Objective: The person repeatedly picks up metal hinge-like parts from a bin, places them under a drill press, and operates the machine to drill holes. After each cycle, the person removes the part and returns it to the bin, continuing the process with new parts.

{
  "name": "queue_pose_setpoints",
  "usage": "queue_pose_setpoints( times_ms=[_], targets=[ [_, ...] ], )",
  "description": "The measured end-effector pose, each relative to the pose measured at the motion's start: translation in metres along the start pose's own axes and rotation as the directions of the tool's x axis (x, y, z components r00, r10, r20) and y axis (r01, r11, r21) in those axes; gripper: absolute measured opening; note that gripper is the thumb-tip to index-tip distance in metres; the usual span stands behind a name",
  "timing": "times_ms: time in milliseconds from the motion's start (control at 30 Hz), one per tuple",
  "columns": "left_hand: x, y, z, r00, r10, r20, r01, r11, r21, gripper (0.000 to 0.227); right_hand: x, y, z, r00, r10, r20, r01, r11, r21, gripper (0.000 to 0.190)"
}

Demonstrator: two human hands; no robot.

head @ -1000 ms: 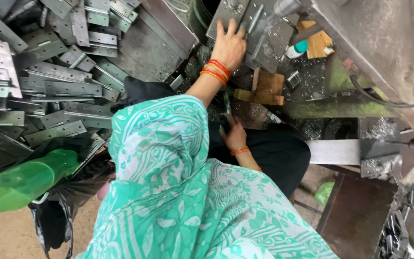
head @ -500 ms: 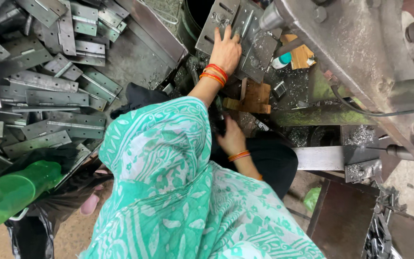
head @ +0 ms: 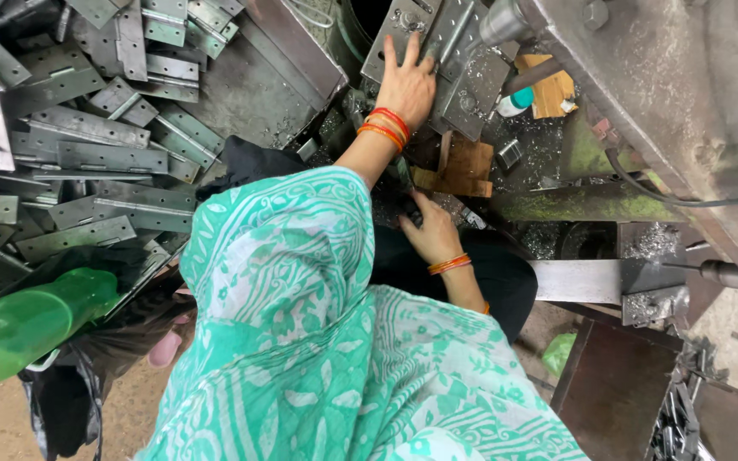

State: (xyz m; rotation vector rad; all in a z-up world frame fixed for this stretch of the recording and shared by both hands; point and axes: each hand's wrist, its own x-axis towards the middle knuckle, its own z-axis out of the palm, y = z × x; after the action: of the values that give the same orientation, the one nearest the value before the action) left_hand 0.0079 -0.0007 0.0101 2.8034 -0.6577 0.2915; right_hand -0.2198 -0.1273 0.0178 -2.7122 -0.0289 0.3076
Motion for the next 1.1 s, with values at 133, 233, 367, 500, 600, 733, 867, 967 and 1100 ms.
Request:
queue_pose_setpoints(
  times_ms=[133,233,367,500,600,733,867,967,1100],
  targets=[
    [0.022,-0.002,0.01,0.999,-0.035,-0.018,0.035,0.999,-0.017,0.035,0.012,0.002,-0.006,0.999,-0.049,-0.016,0.048,0.995,-0.084,0.053],
    [0.024,0.001,0.017,0.995,-0.054,-0.081,0.052,0.998,-0.023,0.037,0.001,0.01,0.031,0.995,-0.075,-0.069,0.069,0.994,-0.089,0.06],
    [0.018,-0.001,0.01,0.998,-0.028,-0.055,0.027,0.999,-0.023,0.034,-0.011,0.027,0.086,0.94,-0.158,-0.301,0.19,0.978,0.081,0.056],
    [0.002,-0.006,-0.004,0.996,0.005,-0.089,-0.005,1.0,-0.001,0.029,-0.021,0.043,0.107,0.958,-0.129,-0.255,0.175,0.97,0.167,0.048],
    [-0.014,-0.007,-0.027,0.983,0.03,-0.179,-0.045,0.995,-0.085,0.023,-0.012,0.039,0.086,0.962,-0.159,-0.223,0.191,0.973,0.132,0.051],
    [-0.044,-0.014,-0.07,0.952,-0.067,-0.298,-0.011,0.968,-0.251,0.048,-0.008,0.009,0.036,0.943,-0.23,-0.238,0.217,0.973,-0.081,0.054],
    [-0.075,-0.035,-0.105,0.933,-0.101,-0.345,-0.021,0.943,-0.333,0.051,-0.006,-0.022,-0.021,0.905,-0.32,-0.28,0.315,0.947,-0.064,0.041],
    [-0.108,-0.063,-0.104,0.835,-0.215,-0.506,-0.027,0.903,-0.428,0.038,-0.009,-0.042,-0.041,0.915,-0.323,-0.244,0.313,0.946,-0.081,0.034],
    [-0.178,-0.135,-0.069,0.837,-0.284,-0.468,0.119,0.929,-0.35,0.052,-0.011,-0.059,-0.045,0.924,-0.316,-0.215,0.312,0.949,-0.054,0.031]
  ],
)
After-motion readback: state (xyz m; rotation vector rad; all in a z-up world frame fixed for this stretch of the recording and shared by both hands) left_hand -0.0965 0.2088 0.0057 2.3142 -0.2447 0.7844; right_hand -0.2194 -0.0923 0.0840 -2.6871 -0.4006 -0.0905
